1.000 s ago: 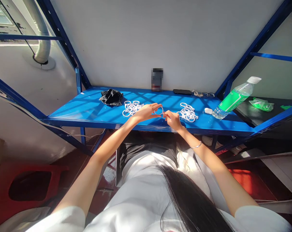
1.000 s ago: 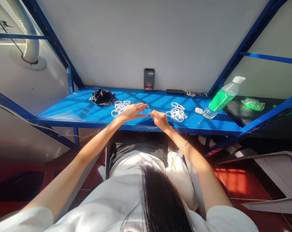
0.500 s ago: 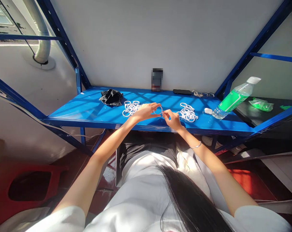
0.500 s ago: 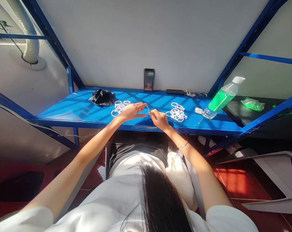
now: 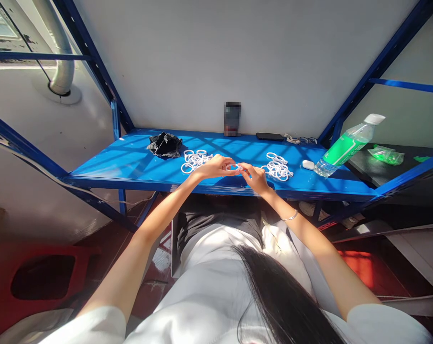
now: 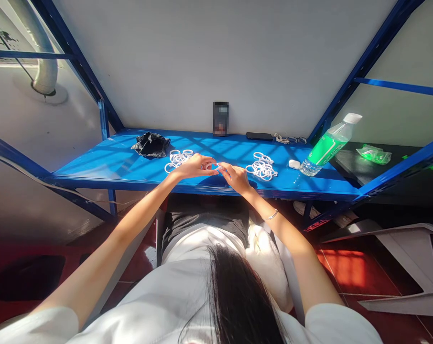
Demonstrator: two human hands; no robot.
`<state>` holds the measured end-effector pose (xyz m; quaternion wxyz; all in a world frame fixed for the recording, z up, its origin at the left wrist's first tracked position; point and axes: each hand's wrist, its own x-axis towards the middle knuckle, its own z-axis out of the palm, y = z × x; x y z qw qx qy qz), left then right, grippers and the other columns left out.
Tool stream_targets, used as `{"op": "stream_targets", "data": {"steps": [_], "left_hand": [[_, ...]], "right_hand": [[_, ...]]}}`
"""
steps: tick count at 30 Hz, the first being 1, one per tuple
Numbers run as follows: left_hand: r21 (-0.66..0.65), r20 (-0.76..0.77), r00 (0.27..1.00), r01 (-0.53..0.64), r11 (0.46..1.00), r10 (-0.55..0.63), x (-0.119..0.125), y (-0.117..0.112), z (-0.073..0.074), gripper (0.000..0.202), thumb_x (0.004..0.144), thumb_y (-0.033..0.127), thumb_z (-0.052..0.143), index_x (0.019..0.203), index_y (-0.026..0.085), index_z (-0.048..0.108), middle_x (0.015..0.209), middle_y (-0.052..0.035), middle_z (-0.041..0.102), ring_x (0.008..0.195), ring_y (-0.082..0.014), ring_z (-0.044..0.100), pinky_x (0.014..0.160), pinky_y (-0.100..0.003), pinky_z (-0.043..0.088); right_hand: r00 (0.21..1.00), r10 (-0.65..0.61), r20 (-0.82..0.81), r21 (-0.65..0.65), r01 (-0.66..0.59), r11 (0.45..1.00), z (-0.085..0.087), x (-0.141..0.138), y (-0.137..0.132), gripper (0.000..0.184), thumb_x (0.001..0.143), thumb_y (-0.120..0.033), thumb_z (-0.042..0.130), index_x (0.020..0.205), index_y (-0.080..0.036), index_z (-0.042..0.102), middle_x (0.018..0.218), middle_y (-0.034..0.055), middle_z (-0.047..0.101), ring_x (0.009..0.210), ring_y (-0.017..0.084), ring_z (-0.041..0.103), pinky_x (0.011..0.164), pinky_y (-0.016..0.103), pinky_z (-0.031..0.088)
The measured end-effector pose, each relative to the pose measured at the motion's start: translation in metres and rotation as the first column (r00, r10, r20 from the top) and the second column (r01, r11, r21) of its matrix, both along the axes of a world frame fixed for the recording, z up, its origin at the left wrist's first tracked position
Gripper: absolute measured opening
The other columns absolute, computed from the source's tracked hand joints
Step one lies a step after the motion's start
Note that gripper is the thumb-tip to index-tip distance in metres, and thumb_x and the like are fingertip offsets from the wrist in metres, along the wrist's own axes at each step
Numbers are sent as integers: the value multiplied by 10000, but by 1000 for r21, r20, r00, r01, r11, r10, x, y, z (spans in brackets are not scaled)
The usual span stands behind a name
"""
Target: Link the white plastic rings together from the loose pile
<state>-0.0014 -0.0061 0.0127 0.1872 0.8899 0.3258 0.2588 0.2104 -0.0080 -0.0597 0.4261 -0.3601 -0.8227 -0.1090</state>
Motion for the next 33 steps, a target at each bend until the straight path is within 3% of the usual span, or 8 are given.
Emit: {"op": "stream_targets", "data": {"steps": [3, 7, 13, 17, 22, 28, 33], "left_hand": [[-233, 41, 996, 84, 969, -76, -1, 2, -3, 480, 824, 597, 558, 918, 141, 675, 663, -19, 636, 578, -135, 589, 546, -225, 406], [-450, 135, 973, 230, 863, -189, 0, 11, -13, 509, 858, 601, 508, 948, 132, 683, 774, -60, 690, 637, -148, 652, 624, -246, 494], [-445, 277, 949, 266, 855, -151, 7, 24, -29, 520, 848, 599, 538, 942, 109, 684, 830, -93, 707, 630, -149, 665, 606, -250, 520], [-482, 362, 925, 293, 826, -116, 13, 25, -35, 520, 833, 611, 557, 878, 100, 644, 800, -95, 703, 613, -153, 675, 599, -256, 528], [-466, 460, 886, 290, 836, -51, 14, 23, -34, 532, 818, 627, 566, 842, 98, 610, 744, -80, 689, 611, -168, 688, 589, -255, 525], [-527, 486, 874, 289, 799, 4, 13, 21, -30, 518, 801, 613, 603, 869, 100, 600, 717, -87, 703, 667, -193, 709, 623, -263, 530], [-527, 464, 886, 269, 806, 7, 15, 21, -30, 534, 779, 614, 624, 889, 92, 624, 756, -98, 711, 690, -194, 709, 659, -282, 545]], "right_hand": [[1000, 24, 2, -28, -24, 999, 0, 1, 0, 389, 997, -484, 360, 1084, -216, 628, 829, 50, 733, 639, 172, 673, 624, 273, 492], [997, 59, -56, -77, -64, 995, 2, 0, 0, 389, 987, -506, 372, 1035, -224, 635, 771, 27, 715, 570, 154, 637, 580, 265, 481], [983, 52, -174, -150, -78, 986, 5, -2, -1, 369, 944, -530, 460, 961, -212, 646, 662, 15, 654, 532, 151, 580, 543, 263, 452], [965, 73, -250, -247, -137, 959, 10, -2, -2, 388, 924, -549, 480, 979, -206, 653, 736, 24, 664, 559, 147, 564, 567, 270, 456], [935, 66, -348, -382, -205, 901, 15, -2, -4, 411, 876, -578, 531, 880, -187, 654, 721, 24, 644, 591, 147, 562, 578, 269, 456], [865, 88, -493, -524, -377, 764, 18, -1, -3, 424, 828, -602, 580, 819, -182, 633, 626, -7, 594, 502, 115, 523, 484, 240, 447], [838, 102, -537, -511, -419, 751, 15, 2, 2, 411, 845, -588, 573, 833, -182, 635, 630, -14, 586, 490, 97, 517, 486, 226, 454]]}}
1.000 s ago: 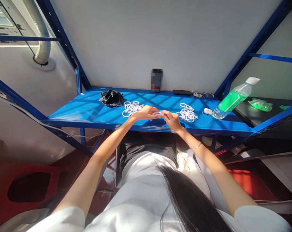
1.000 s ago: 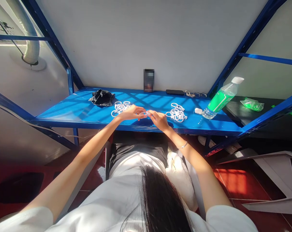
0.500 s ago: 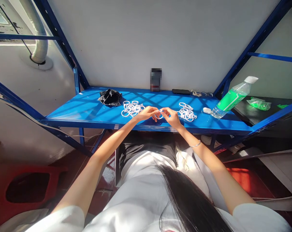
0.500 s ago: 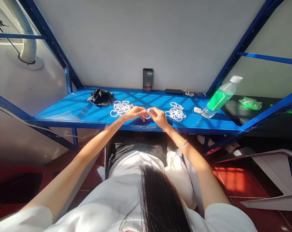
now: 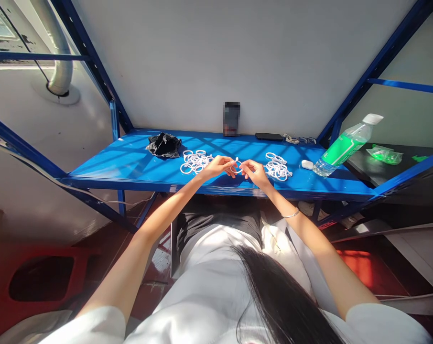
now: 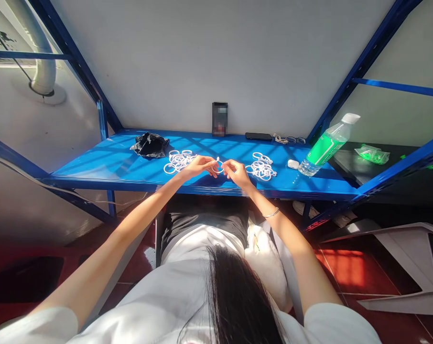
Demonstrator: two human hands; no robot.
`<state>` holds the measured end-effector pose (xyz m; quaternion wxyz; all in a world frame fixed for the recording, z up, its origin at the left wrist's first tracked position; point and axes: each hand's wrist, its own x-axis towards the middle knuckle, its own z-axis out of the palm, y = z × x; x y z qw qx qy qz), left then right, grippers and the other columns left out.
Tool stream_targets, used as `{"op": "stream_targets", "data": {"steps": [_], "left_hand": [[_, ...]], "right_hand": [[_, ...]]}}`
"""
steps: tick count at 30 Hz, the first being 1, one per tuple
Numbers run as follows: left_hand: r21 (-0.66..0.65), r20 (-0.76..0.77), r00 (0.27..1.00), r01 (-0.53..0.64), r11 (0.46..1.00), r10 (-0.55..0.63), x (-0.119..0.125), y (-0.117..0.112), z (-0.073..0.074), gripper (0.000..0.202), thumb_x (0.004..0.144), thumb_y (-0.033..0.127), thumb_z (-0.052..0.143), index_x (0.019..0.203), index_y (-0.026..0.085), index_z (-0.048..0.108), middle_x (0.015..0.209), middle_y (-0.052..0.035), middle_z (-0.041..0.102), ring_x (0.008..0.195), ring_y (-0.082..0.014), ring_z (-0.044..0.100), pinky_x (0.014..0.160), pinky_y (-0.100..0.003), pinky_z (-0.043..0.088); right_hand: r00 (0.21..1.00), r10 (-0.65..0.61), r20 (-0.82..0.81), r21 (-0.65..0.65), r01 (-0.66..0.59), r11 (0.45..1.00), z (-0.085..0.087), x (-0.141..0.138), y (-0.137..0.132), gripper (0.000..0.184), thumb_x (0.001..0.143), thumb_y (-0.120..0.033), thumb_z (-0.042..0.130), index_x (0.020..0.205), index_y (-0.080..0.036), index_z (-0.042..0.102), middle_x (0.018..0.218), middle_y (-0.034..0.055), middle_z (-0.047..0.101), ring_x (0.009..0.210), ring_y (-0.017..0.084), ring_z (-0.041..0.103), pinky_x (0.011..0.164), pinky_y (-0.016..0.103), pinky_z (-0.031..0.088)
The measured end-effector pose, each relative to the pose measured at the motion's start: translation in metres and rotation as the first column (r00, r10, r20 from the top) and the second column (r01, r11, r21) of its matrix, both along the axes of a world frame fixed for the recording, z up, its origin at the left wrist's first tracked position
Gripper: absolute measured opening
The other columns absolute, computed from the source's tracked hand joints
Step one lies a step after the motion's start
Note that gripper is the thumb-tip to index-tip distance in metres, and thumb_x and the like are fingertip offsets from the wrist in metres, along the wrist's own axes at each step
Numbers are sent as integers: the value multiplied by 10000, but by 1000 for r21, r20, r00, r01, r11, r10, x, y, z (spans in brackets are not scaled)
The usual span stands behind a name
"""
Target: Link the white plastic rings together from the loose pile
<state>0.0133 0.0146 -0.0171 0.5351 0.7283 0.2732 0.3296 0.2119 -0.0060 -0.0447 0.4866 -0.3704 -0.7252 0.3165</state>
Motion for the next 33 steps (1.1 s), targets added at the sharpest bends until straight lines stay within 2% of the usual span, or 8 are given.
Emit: {"op": "stream_targets", "data": {"steps": [4, 7, 11, 16, 18, 25, 28, 33], "left_hand": [[101, -2, 995, -104, 989, 104, 0, 1, -1, 561, 791, 604, 615, 1005, 86, 640, 882, -122, 717, 714, -173, 700, 687, -280, 549], [173, 15, 977, -213, 962, 213, 0, 0, 0, 561, 797, 586, 617, 1065, 93, 631, 959, -134, 711, 729, -161, 690, 701, -276, 552], [178, 21, 976, -216, 960, 216, 0, -5, 5, 538, 807, 593, 597, 986, 88, 651, 901, -129, 713, 732, -167, 684, 698, -278, 553], [193, -17, 984, -171, 966, 177, 0, -12, 10, 496, 789, 588, 621, 817, 95, 658, 758, -90, 701, 689, -160, 669, 657, -254, 540], [194, -26, 985, -160, 968, 168, 0, -13, 11, 495, 765, 586, 648, 809, 93, 657, 733, -83, 696, 672, -160, 666, 646, -253, 538], [193, -62, 983, -158, 968, 173, -3, -11, 10, 520, 737, 604, 664, 835, 93, 656, 747, -90, 703, 661, -159, 667, 655, -266, 548], [199, -90, 981, -150, 968, 170, -4, -10, 9, 524, 735, 605, 665, 867, 97, 657, 767, -91, 709, 697, -177, 683, 668, -274, 555], [234, -113, 979, -142, 962, 172, -4, -9, 8, 513, 738, 582, 672, 896, 94, 655, 796, -101, 717, 703, -183, 689, 669, -275, 556]], "right_hand": [[999, -35, 6, 73, 35, 997, -3, 1, 5, 402, 846, -588, 573, 838, -189, 622, 701, 0, 610, 562, 115, 559, 539, 240, 491], [992, -117, 47, 213, 105, 972, -2, 1, 6, 397, 855, -578, 571, 787, -188, 606, 763, 18, 618, 675, 147, 595, 590, 257, 502], [955, -216, 204, 432, 110, 895, -1, -1, 1, 346, 943, -470, 498, 784, -185, 613, 789, 41, 613, 724, 167, 592, 610, 274, 483], [800, -395, 451, 628, 29, 778, -6, -5, -5, 259, 976, -316, 473, 844, -193, 660, 863, 76, 639, 826, 203, 595, 673, 303, 477], [763, -442, 471, 653, 35, 756, -7, -5, -6, 239, 972, -289, 480, 860, -193, 667, 868, 79, 637, 841, 210, 591, 671, 305, 475], [760, -491, 426, 684, 84, 724, -8, -4, -6, 245, 970, -324, 482, 888, -194, 673, 891, 90, 621, 864, 226, 574, 686, 323, 477], [720, -516, 464, 689, 72, 721, -8, -5, -8, 281, 987, -313, 435, 905, -204, 680, 889, 92, 617, 857, 225, 560, 658, 316, 455], [635, -595, 493, 729, 72, 680, -7, -8, -12, 303, 994, -294, 425, 855, -208, 680, 823, 82, 598, 796, 204, 531, 594, 291, 389]]}}
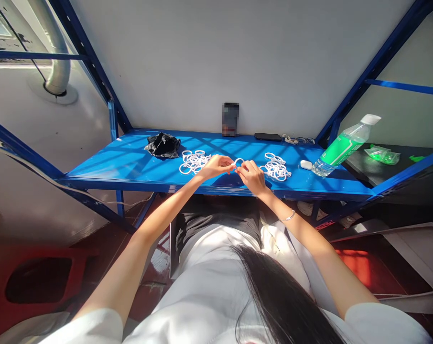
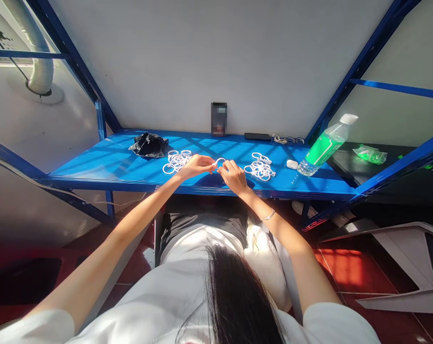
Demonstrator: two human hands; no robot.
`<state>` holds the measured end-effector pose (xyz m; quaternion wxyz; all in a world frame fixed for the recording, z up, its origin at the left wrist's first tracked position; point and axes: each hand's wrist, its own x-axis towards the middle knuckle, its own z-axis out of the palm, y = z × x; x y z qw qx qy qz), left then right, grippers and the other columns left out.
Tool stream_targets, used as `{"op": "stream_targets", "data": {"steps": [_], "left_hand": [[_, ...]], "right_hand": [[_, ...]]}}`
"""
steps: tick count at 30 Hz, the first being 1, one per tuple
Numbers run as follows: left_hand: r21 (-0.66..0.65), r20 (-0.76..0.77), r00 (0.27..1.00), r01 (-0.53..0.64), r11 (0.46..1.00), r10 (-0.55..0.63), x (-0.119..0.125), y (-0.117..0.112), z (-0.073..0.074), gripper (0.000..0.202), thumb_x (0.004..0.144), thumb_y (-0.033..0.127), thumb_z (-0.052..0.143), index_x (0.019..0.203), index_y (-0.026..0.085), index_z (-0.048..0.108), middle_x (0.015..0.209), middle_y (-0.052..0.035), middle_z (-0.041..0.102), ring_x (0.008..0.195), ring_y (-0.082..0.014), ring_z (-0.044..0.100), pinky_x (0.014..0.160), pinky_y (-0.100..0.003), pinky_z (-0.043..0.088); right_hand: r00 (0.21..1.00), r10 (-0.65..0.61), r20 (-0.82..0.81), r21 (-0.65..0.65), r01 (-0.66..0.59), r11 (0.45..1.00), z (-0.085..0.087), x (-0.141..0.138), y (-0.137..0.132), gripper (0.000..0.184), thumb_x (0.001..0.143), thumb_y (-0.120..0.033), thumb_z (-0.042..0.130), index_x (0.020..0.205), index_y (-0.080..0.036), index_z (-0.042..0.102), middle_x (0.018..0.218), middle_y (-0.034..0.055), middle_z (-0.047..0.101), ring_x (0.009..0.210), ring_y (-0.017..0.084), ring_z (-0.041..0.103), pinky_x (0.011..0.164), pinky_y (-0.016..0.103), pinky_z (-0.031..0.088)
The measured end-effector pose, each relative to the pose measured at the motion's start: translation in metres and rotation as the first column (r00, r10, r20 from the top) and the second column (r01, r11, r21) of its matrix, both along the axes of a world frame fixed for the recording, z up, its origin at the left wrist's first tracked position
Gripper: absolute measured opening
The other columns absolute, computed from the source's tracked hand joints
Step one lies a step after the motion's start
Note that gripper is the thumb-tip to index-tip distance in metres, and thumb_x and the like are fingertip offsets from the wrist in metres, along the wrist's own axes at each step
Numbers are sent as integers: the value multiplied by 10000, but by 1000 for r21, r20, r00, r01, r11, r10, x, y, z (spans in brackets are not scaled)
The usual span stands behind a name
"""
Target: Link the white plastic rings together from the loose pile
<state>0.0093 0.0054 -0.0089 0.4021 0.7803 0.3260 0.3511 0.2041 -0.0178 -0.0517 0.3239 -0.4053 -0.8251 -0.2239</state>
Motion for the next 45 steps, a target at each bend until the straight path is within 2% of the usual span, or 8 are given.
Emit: {"op": "stream_targets", "data": {"steps": [10, 18, 21, 25, 29, 36, 41, 45], "left_hand": [[99, -86, 996, -26, 995, 34, 0, 1, 1, 398, 761, 484, 683, 892, 108, 676, 743, -75, 716, 676, -173, 682, 622, -238, 534], [91, -47, 999, -8, 996, 13, 1, 0, 1, 466, 792, 559, 620, 877, 104, 673, 776, -92, 717, 688, -174, 682, 644, -249, 543], [67, -37, 999, 4, 998, -1, -1, 0, 2, 501, 783, 587, 617, 898, 103, 675, 788, -92, 717, 710, -182, 686, 659, -255, 546], [75, -49, 998, 45, 996, -41, -5, 2, 3, 508, 793, 589, 606, 929, 105, 678, 790, -93, 715, 719, -183, 682, 690, -267, 544], [195, -140, 990, 46, 980, -19, -5, 4, 3, 435, 848, 516, 577, 941, 106, 687, 793, -98, 708, 693, -178, 669, 663, -258, 520], [620, -383, 885, 34, 784, 264, -4, 4, 1, 290, 922, 334, 509, 1041, 128, 675, 981, -108, 687, 833, -198, 665, 694, -250, 474], [743, -416, 833, 81, 664, 365, -6, 2, 0, 288, 957, 306, 429, 1040, 151, 658, 979, -94, 673, 807, -180, 653, 653, -243, 452], [783, -404, 828, 93, 615, 389, -6, 4, -1, 279, 952, 292, 423, 1008, 156, 660, 960, -91, 671, 755, -174, 644, 626, -251, 441]], "right_hand": [[1000, -19, 17, -12, 19, 1000, -1, -2, -1, 298, 996, -240, 420, 839, -208, 671, 789, 79, 587, 772, 199, 519, 620, 296, 369], [1000, -14, -16, 35, 14, 999, -3, 1, 1, 258, 978, -301, 459, 885, -210, 681, 840, 87, 613, 834, 220, 566, 649, 305, 453], [991, 8, -136, 18, -5, 1000, -2, 1, 1, 246, 958, -365, 495, 1035, -201, 662, 998, 117, 619, 964, 261, 586, 742, 345, 506], [975, 66, -214, -10, -70, 998, 1, 2, 1, 442, 944, -418, 507, 1330, -202, 503, 1216, 144, 574, 1135, 300, 553, 876, 407, 519], [971, 112, -209, -51, -125, 991, 1, 3, 4, 499, 945, -429, 504, 1381, -191, 454, 1187, 145, 610, 1125, 297, 571, 927, 432, 503], [970, 80, -231, -86, -103, 991, 1, 3, 5, 417, 949, -402, 497, 1288, -163, 539, 1114, 136, 647, 1075, 290, 595, 884, 413, 518], [966, 62, -253, -90, -87, 992, 4, 2, 3, 375, 943, -395, 510, 1219, -150, 578, 1070, 130, 664, 1031, 279, 613, 855, 380, 525], [966, 52, -252, -99, -79, 992, 3, 3, 4, 383, 928, -430, 534, 1197, -163, 589, 1042, 123, 669, 1005, 278, 620, 843, 373, 524]]}}
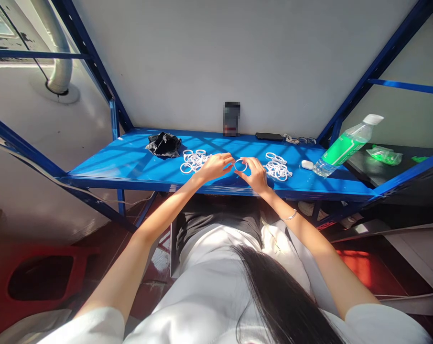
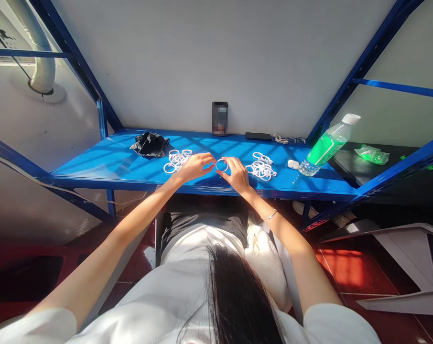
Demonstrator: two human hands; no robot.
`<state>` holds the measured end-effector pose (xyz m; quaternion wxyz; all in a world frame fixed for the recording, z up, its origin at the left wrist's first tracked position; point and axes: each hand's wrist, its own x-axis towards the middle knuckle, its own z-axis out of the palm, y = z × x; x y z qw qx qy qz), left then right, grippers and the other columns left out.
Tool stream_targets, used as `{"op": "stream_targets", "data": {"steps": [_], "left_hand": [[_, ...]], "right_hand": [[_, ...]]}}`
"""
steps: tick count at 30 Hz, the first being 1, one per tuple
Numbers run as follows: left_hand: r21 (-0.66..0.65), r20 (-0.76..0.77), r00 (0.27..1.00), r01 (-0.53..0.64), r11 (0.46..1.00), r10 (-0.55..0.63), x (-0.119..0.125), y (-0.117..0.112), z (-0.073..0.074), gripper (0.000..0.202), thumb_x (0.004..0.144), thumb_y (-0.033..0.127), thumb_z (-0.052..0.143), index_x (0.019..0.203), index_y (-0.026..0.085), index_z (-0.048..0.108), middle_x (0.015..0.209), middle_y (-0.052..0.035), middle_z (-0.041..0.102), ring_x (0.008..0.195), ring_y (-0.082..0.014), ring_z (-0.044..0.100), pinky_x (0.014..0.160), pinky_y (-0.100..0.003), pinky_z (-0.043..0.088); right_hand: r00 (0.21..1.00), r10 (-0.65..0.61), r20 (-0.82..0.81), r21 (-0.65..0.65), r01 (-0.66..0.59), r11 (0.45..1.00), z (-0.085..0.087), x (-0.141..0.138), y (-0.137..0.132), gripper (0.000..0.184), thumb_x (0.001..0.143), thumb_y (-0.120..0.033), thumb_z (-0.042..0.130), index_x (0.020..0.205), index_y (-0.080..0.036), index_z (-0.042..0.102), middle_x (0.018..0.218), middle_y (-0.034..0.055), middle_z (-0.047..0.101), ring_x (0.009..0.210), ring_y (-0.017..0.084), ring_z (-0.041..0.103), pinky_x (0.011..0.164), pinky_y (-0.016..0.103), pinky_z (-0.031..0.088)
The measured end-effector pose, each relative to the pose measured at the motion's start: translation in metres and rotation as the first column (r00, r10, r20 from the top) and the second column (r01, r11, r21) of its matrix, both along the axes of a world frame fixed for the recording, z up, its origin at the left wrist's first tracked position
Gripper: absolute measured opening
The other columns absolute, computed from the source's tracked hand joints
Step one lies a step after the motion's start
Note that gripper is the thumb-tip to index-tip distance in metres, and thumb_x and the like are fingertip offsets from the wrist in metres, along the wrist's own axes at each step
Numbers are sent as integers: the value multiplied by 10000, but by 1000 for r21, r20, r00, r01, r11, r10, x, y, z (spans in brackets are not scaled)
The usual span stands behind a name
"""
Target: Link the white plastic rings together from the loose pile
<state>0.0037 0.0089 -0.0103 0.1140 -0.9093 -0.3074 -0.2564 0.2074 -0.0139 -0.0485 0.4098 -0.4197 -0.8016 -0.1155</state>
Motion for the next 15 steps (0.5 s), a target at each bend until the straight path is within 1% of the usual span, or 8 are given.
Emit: {"op": "stream_targets", "data": {"steps": [4, 8, 15], "left_hand": [[13, 1, 1000, 10, 1000, -10, 0, 1, -1, 274, 947, 278, 420, 1000, 157, 661, 958, -86, 670, 750, -164, 639, 609, -240, 431], [17, 5, 1000, 19, 1000, -20, 1, 2, -2, 245, 935, 255, 445, 988, 159, 663, 943, -82, 670, 760, -166, 638, 596, -236, 423], [12, 10, 1000, 17, 1000, -17, 2, 1, -3, 230, 928, 247, 461, 982, 166, 670, 922, -80, 668, 740, -159, 638, 583, -232, 420]], "right_hand": [[1000, 1, -9, -8, -1, 1000, -1, 1, 0, 398, 921, -472, 536, 1182, -178, 596, 1036, 116, 669, 990, 272, 622, 832, 371, 523], [999, 22, -34, 15, -21, 1000, 0, 0, -1, 414, 912, -504, 541, 1147, -171, 612, 1000, 113, 671, 950, 257, 628, 814, 357, 522], [999, 35, -41, 8, -35, 999, 0, 0, -1, 388, 912, -492, 544, 1117, -172, 624, 968, 107, 673, 925, 251, 633, 800, 355, 522]]}}
